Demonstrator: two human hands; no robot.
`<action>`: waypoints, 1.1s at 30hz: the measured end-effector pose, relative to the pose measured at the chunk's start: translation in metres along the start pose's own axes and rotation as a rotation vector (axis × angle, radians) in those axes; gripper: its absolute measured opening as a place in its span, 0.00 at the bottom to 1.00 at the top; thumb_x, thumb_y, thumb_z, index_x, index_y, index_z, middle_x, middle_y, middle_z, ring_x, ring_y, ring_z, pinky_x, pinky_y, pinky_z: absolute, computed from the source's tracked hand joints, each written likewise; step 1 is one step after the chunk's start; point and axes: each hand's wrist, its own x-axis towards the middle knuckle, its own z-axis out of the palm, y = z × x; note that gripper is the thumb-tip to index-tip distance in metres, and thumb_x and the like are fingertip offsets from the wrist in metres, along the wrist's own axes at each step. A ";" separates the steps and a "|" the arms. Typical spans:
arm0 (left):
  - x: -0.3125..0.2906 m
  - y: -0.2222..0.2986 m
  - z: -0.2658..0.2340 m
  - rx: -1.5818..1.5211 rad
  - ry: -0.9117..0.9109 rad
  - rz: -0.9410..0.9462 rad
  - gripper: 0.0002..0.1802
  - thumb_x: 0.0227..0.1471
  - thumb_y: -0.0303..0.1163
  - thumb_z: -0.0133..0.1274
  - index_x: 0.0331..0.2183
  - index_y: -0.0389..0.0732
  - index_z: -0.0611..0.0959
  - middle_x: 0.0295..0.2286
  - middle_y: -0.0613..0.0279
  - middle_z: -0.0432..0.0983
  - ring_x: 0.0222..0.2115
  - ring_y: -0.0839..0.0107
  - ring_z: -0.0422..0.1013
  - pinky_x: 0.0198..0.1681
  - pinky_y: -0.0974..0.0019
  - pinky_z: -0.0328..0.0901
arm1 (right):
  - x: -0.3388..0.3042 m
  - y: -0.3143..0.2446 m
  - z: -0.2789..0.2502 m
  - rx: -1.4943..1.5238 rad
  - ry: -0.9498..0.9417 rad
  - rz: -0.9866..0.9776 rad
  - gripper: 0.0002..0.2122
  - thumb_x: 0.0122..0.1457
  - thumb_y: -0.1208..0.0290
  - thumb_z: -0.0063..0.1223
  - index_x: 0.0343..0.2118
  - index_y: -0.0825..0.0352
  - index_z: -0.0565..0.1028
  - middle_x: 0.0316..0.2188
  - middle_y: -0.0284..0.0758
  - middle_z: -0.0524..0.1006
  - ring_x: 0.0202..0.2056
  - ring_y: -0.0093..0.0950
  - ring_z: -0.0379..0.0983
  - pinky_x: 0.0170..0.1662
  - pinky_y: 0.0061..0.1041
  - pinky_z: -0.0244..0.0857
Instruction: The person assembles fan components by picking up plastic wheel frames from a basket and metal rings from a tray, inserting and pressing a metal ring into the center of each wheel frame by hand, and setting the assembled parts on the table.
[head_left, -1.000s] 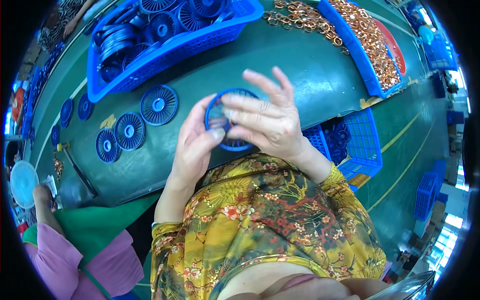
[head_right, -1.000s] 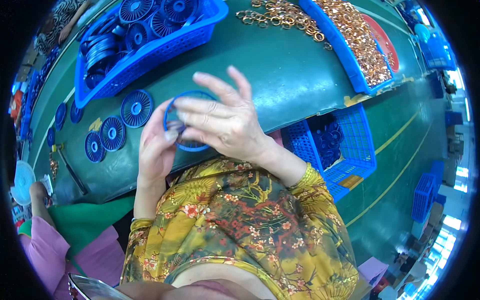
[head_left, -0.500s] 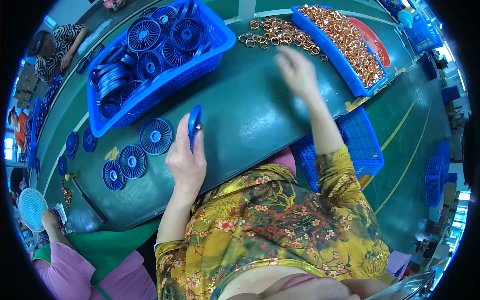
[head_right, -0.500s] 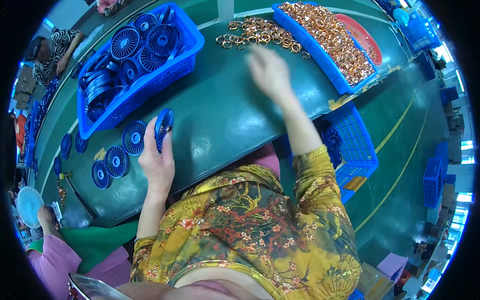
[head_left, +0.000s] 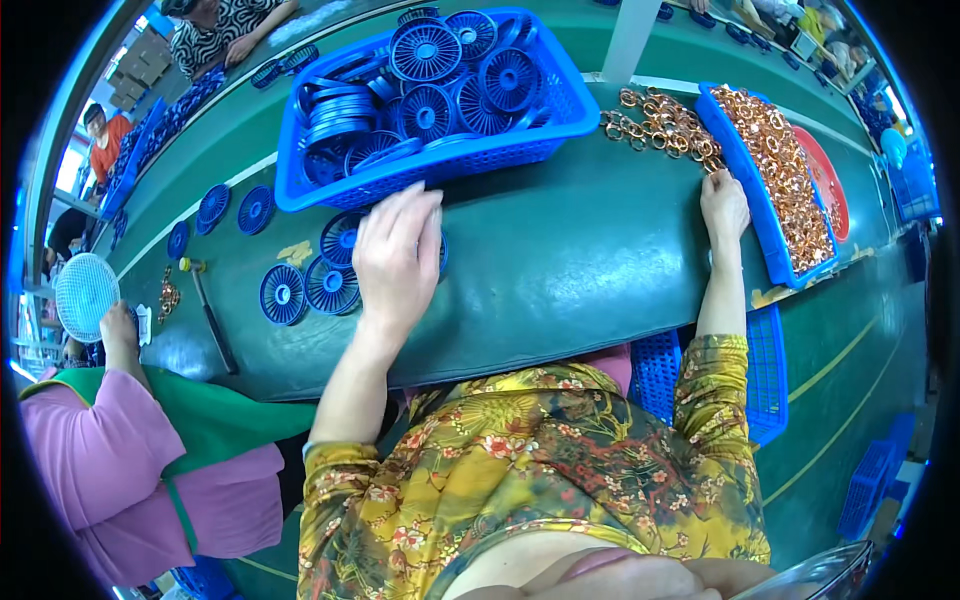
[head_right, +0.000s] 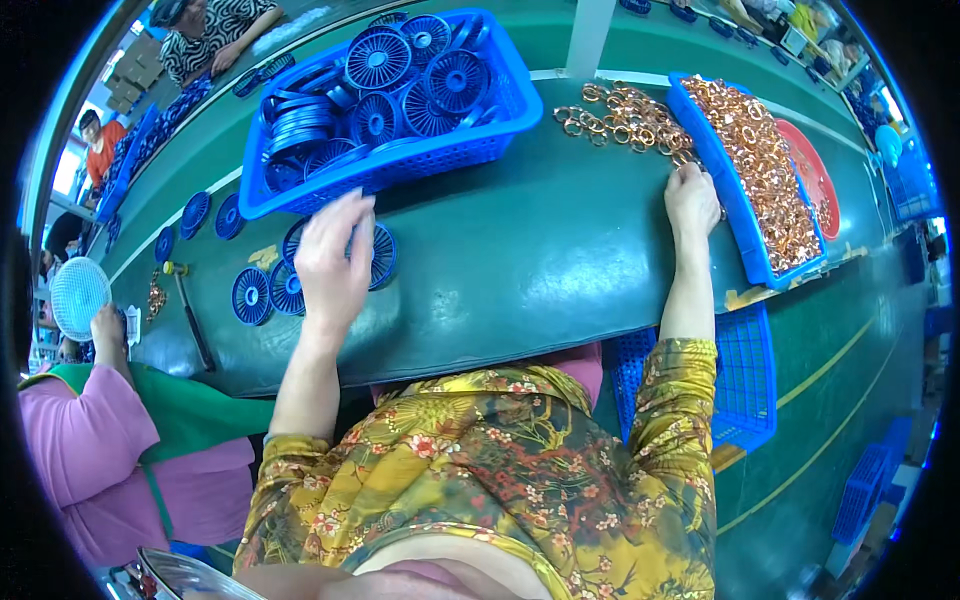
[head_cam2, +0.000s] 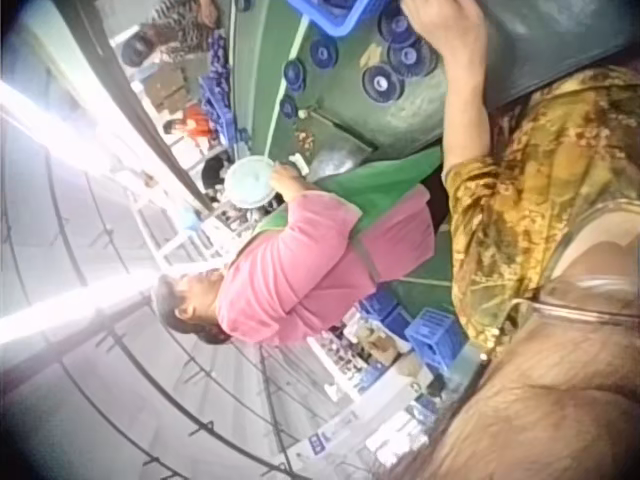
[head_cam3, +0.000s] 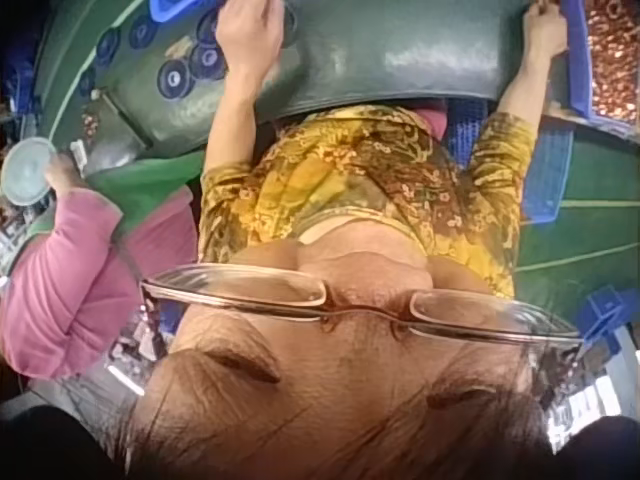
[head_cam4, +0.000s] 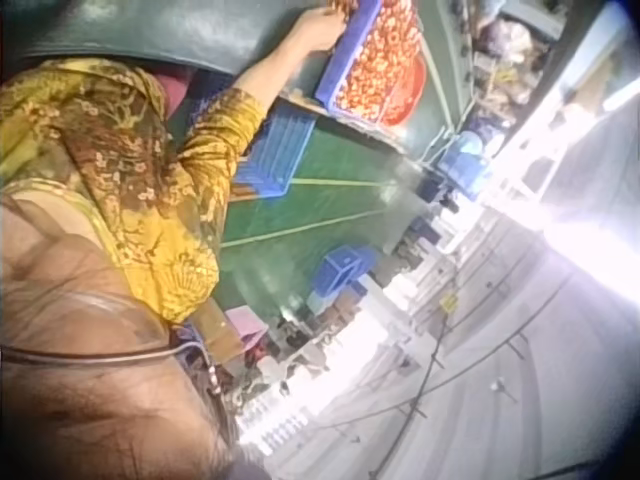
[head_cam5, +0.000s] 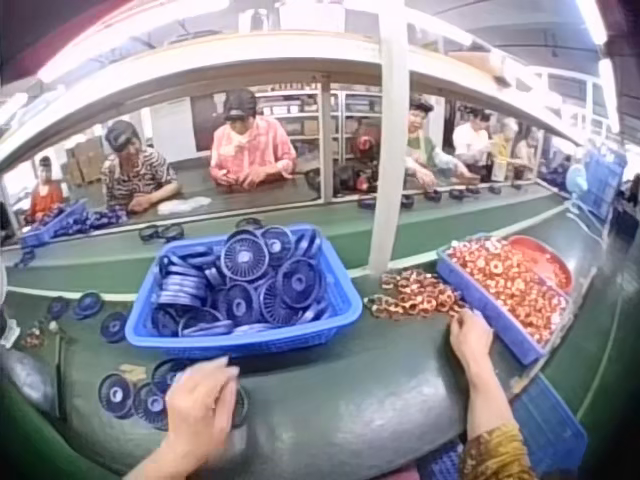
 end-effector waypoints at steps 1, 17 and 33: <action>0.015 -0.005 0.005 -0.035 0.054 0.065 0.10 0.48 0.26 0.55 0.36 0.40 0.81 0.35 0.55 0.78 0.36 0.58 0.74 0.40 0.59 0.67 | -0.004 -0.003 -0.003 -0.001 0.002 -0.004 0.10 0.57 0.60 0.48 0.34 0.60 0.76 0.34 0.42 0.76 0.36 0.43 0.74 0.40 0.42 0.67; 0.111 -0.086 0.049 0.158 -0.328 -0.367 0.31 0.49 0.38 0.51 0.53 0.35 0.66 0.40 0.36 0.74 0.42 0.44 0.71 0.47 0.51 0.64 | -0.103 -0.081 -0.065 0.862 0.399 -0.674 0.07 0.46 0.79 0.63 0.29 0.65 0.77 0.28 0.35 0.77 0.30 0.32 0.74 0.32 0.26 0.68; -0.017 0.071 0.005 -1.385 -0.205 -0.796 0.18 0.59 0.29 0.41 0.51 0.34 0.67 0.40 0.57 0.74 0.37 0.74 0.72 0.37 0.70 0.68 | -0.172 -0.157 -0.112 1.006 0.315 -0.972 0.11 0.38 0.75 0.67 0.26 0.62 0.77 0.25 0.29 0.76 0.27 0.29 0.72 0.31 0.26 0.65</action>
